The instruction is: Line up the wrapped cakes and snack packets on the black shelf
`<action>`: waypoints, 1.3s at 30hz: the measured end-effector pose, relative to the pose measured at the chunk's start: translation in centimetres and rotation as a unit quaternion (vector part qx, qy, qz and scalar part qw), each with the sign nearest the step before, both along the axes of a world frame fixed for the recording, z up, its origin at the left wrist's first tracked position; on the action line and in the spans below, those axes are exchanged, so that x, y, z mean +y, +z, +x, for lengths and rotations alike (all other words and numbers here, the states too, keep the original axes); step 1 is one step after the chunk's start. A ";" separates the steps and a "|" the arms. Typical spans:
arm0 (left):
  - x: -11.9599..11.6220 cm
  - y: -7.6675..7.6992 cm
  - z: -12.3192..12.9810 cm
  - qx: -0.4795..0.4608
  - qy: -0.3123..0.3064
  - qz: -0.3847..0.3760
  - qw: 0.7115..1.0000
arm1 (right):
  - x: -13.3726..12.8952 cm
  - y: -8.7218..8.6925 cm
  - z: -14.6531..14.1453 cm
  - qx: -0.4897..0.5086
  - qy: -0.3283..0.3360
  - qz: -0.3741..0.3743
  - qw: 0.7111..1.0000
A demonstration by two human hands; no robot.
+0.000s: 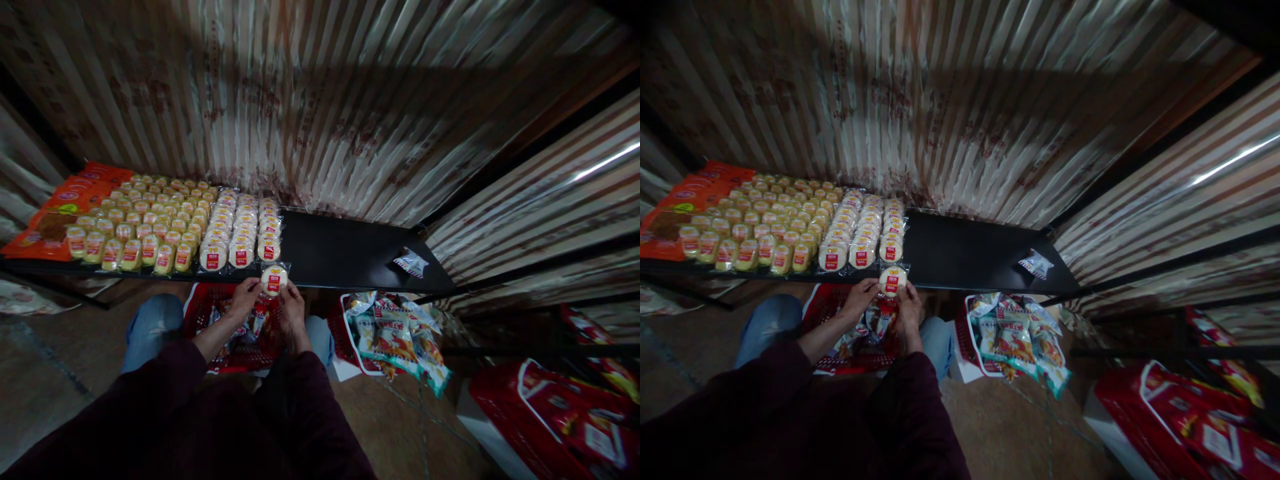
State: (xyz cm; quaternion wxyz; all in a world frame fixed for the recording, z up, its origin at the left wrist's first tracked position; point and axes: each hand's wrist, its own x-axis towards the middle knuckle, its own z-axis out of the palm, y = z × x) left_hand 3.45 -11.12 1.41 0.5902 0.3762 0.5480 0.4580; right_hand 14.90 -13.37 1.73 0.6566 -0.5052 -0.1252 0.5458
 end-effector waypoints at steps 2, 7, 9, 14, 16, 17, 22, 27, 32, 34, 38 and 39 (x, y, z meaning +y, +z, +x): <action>0.3 -0.1 0.1 0.011 0.008 0.006 1.000 | 0.2 0.1 0.0 -0.005 -0.002 0.000 1.000; 0.9 0.1 0.0 0.034 0.026 0.021 0.999 | 0.9 0.0 0.1 -0.017 0.009 0.001 1.000; 1.0 0.1 0.0 0.036 0.032 0.031 0.998 | 1.1 -0.3 0.2 -0.044 0.025 0.007 0.999; 1.4 0.0 0.0 0.054 0.041 0.053 0.996 | 1.3 -0.9 0.6 -0.115 0.044 0.013 0.992; 1.6 0.0 0.1 0.068 0.038 0.061 0.995 | 1.5 -0.9 0.7 -0.128 0.046 0.017 0.991; 1.7 -0.1 0.1 0.075 0.038 0.063 0.994 | 1.6 -0.9 0.7 -0.134 0.046 0.019 0.990; 1.9 -0.1 0.2 0.095 0.047 0.065 0.992 | 2.5 -0.5 0.9 -0.157 0.036 0.025 0.987; 1.6 -0.1 0.0 0.112 0.027 0.082 0.990 | 3.1 -0.2 1.0 -0.187 0.038 0.022 0.981; 0.8 0.0 0.6 0.122 0.015 0.091 0.988 | 2.1 -0.3 1.9 -0.229 0.046 -0.007 0.972; 0.4 0.1 0.9 0.119 0.008 0.099 0.988 | 1.8 -0.3 2.3 -0.241 0.051 -0.017 0.969; 0.4 0.6 1.0 0.117 0.002 0.127 0.985 | 2.2 -0.4 2.4 -0.248 0.056 -0.009 0.967; 0.5 0.7 0.9 0.118 0.004 0.135 0.984 | 2.5 -0.3 2.2 -0.245 0.054 -0.002 0.968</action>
